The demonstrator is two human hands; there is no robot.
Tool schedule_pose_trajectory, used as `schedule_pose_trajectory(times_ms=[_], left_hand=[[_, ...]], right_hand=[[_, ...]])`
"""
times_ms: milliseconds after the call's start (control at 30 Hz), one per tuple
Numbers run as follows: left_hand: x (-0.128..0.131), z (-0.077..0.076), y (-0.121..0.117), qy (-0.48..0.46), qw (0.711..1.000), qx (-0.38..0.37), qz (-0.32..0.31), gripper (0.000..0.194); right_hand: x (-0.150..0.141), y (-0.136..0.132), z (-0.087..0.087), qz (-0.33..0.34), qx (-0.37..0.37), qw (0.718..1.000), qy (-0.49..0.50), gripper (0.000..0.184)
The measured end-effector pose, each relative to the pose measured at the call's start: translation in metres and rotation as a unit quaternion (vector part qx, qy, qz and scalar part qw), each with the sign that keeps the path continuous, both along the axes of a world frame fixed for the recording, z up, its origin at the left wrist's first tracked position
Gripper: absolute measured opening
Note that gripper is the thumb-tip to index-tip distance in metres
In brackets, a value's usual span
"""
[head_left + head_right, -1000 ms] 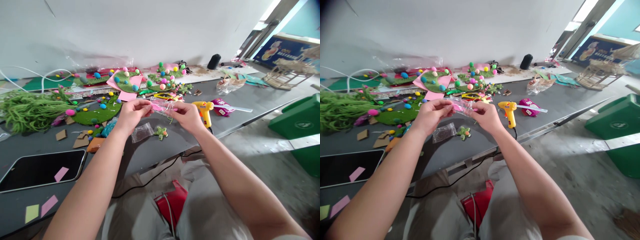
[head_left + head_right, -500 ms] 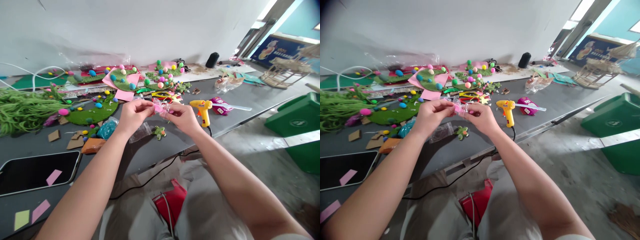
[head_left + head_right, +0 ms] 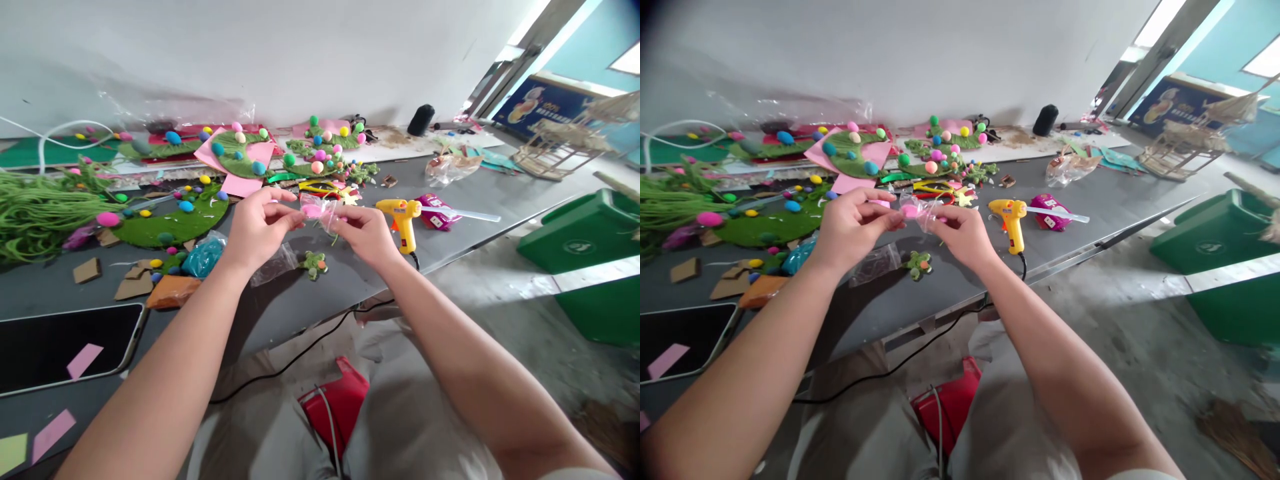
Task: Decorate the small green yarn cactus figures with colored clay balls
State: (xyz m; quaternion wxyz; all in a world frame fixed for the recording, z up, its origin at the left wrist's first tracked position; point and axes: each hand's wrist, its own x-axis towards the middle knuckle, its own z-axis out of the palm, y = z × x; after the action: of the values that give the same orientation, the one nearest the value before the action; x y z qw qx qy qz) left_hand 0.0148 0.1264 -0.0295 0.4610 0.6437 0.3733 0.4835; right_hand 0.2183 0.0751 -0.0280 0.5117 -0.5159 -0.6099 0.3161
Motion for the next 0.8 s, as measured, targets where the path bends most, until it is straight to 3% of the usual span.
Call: schedule_pose_trajectory(times_ms=[200, 333, 433, 567, 800], left_hand=[[-0.002, 0.001, 0.003, -0.006, 0.999, 0.007, 0.03, 0.029], [-0.003, 0.003, 0.003, -0.016, 0.999, 0.003, 0.028, 0.029], [-0.003, 0.005, 0.002, -0.04, 0.996, -0.076, -0.006, 0.033], [0.0, 0.007, 0.0, -0.071, 0.97, -0.213, -0.094, 0.037], [0.003, 0.002, -0.003, -0.097, 0.965, -0.219, -0.103, 0.042]], right_hand=[[0.005, 0.003, 0.0, -0.046, -0.011, 0.998, 0.039, 0.015], [0.007, 0.003, 0.0, -0.039, -0.024, 0.998, 0.049, 0.018], [0.008, 0.002, 0.0, -0.032, -0.027, 0.998, 0.05, 0.018], [0.005, 0.001, -0.001, -0.006, -0.019, 0.999, 0.041, 0.019], [-0.008, 0.001, -0.008, 0.002, -0.012, 1.0, -0.017, 0.017]])
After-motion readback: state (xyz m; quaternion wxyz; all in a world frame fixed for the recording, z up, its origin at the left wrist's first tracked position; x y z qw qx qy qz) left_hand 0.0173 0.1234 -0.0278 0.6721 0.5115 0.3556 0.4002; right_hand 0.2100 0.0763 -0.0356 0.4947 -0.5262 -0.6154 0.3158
